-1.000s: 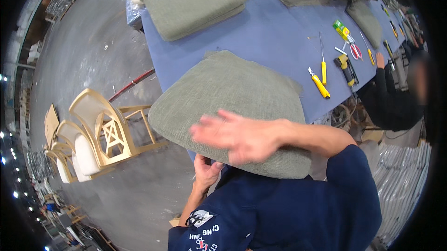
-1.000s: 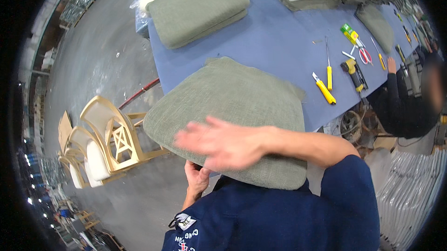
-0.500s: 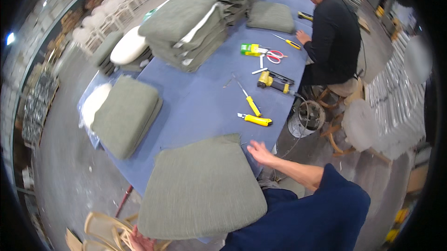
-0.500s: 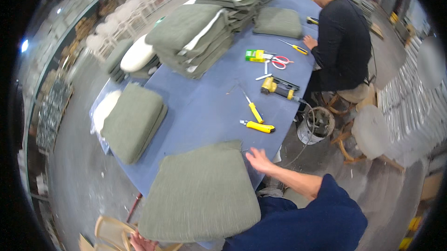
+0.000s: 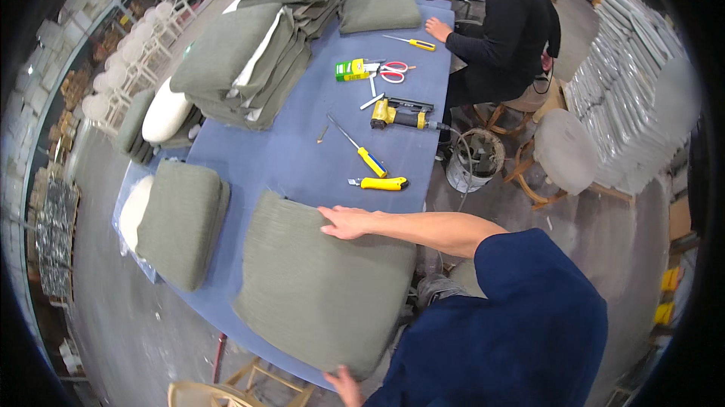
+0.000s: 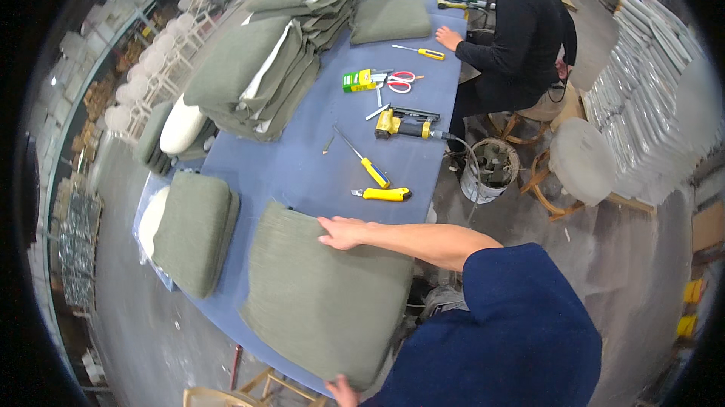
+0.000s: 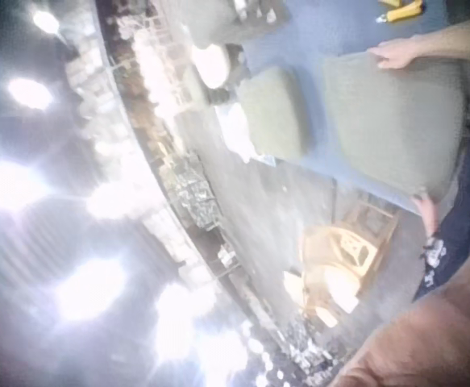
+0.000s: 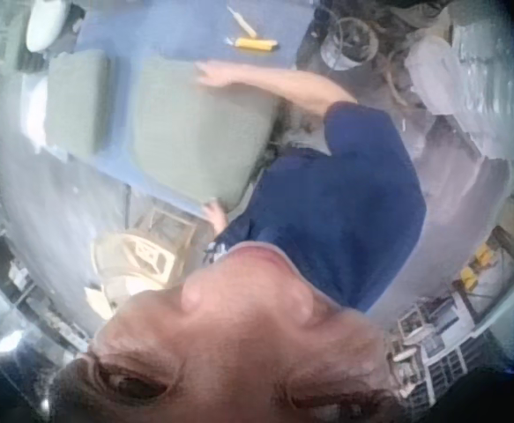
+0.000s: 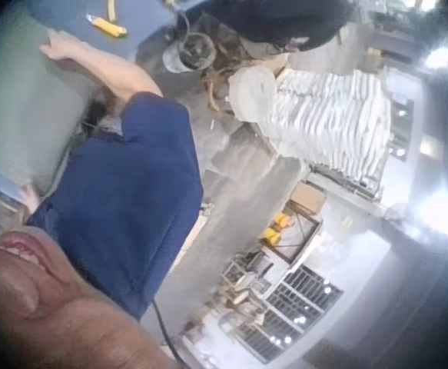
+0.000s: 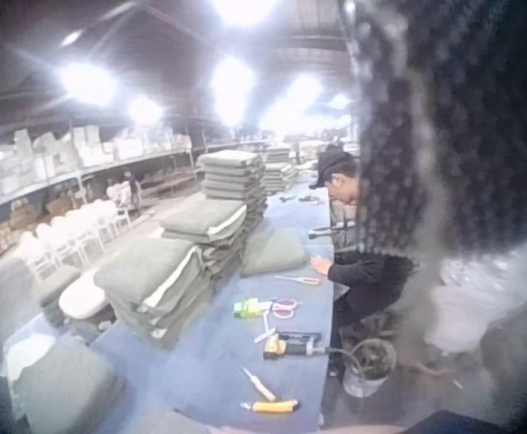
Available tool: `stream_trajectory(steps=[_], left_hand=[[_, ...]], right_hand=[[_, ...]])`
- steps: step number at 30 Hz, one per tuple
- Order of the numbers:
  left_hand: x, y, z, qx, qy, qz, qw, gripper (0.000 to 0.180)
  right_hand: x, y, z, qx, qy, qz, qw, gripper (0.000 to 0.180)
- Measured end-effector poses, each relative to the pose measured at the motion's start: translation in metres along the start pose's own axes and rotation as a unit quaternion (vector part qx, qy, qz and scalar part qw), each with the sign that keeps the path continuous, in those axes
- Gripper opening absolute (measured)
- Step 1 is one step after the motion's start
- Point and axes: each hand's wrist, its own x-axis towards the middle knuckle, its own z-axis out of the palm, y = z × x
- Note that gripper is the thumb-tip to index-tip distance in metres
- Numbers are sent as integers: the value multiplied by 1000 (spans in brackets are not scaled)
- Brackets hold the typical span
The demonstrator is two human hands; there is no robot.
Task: The person assembles chair cushions by hand, smoothing fabric and using a staple gun to secure edges. They handle multiple cushions, inspecting seams and stapling corners while working at a table in a workshop.
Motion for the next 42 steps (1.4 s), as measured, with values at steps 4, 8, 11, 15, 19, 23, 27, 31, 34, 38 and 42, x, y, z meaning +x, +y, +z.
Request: stream_trajectory(steps=[4,8,11,15,19,23,27,31,34,38,42], left_hand=[[-24,59,-32,445,-307,175,823,58],[69,164,-47,317,-86,186,926,39],[152,228,-17,217,-16,372,903,49],[277,283,59,343,34,503,792,60],[302,336,123,412,-75,399,816,70],[302,357,133,381,-162,365,834,63],[320,357,132,371,-133,381,836,53],[331,351,138,382,-135,353,843,51],[336,348,143,380,-136,347,847,50],[334,360,138,379,-123,325,858,52],[333,363,132,402,-133,311,851,54]], right_hand=[[-52,59,58,-193,183,5,964,72],[-123,61,129,-258,252,2,933,77],[-135,46,161,-290,282,-14,915,78],[-116,31,170,-348,260,65,898,80],[-119,43,176,-300,276,49,912,81],[-126,38,180,-282,278,61,916,83],[-106,30,173,-290,261,85,917,84],[-39,6,163,-303,255,106,912,84],[26,-14,153,-308,265,93,909,85],[75,-44,148,-300,281,74,909,83],[79,-47,150,-301,286,61,908,82]])
